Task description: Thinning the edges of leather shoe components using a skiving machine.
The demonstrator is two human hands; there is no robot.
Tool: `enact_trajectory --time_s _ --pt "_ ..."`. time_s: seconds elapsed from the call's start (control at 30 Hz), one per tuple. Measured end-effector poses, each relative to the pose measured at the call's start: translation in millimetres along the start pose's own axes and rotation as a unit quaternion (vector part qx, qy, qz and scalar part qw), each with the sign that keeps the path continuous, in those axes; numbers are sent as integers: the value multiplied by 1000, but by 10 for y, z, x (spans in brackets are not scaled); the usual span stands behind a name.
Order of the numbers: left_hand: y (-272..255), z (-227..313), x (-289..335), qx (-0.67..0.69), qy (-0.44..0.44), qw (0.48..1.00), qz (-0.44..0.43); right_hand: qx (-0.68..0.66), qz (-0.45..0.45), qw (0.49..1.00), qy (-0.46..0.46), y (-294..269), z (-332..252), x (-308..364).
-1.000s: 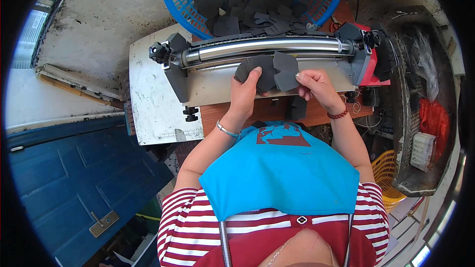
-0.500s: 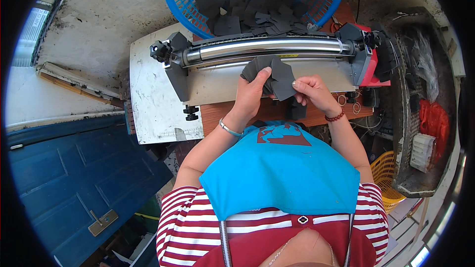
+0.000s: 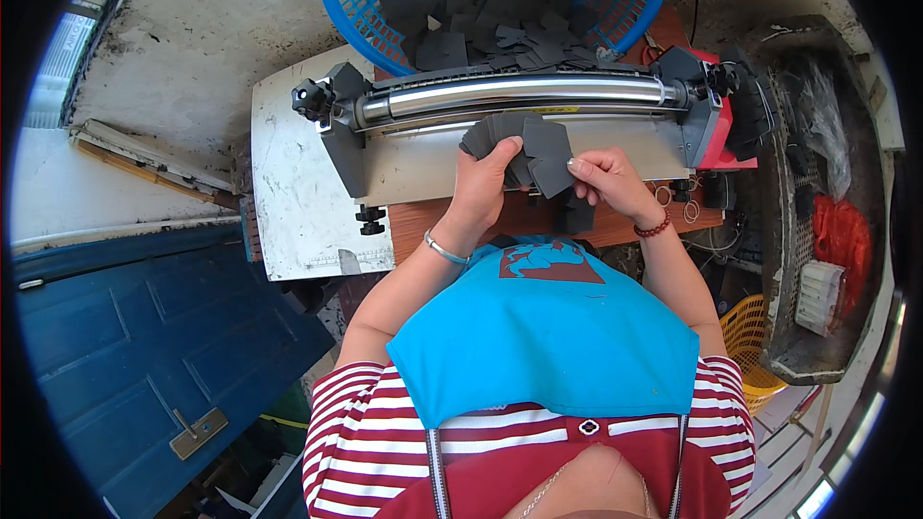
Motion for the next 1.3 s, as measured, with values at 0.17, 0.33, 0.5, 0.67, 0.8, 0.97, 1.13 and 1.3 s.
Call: enact_trajectory --time_s 0.17,0.33,0.5,0.67,0.8,0.97,1.13,1.3 --pt "-7 45 -4 -14 7 1000 -3 59 -2 998 -18 -15 -25 16" --pt "-10 86 -24 -53 -9 998 15 105 -19 994 -24 5 -120 50" --pt "-7 29 -48 -38 39 998 31 124 -16 992 -27 8 -113 49" --pt "-94 56 -71 -19 85 994 60 153 16 988 4 -69 -86 45" --pt "-169 105 -40 -70 88 992 58 166 104 971 137 -294 -16 -96" --pt "-105 69 -23 -78 67 993 66 108 133 984 49 -135 -125 -279" --pt "-71 104 -12 -42 52 996 56 120 11 993 15 26 -177 -131" --pt "-101 84 -16 -51 52 997 39 159 79 976 128 -341 -78 -224"
Point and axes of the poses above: each hand's wrist, its own x-axis away from the middle knuckle, its own y-axis out of the palm, z = x × y, the point moved 2 cm from there along -x, towards the middle knuckle, and after that the axes turned 3 degrees about y, right-handed, at the moved point
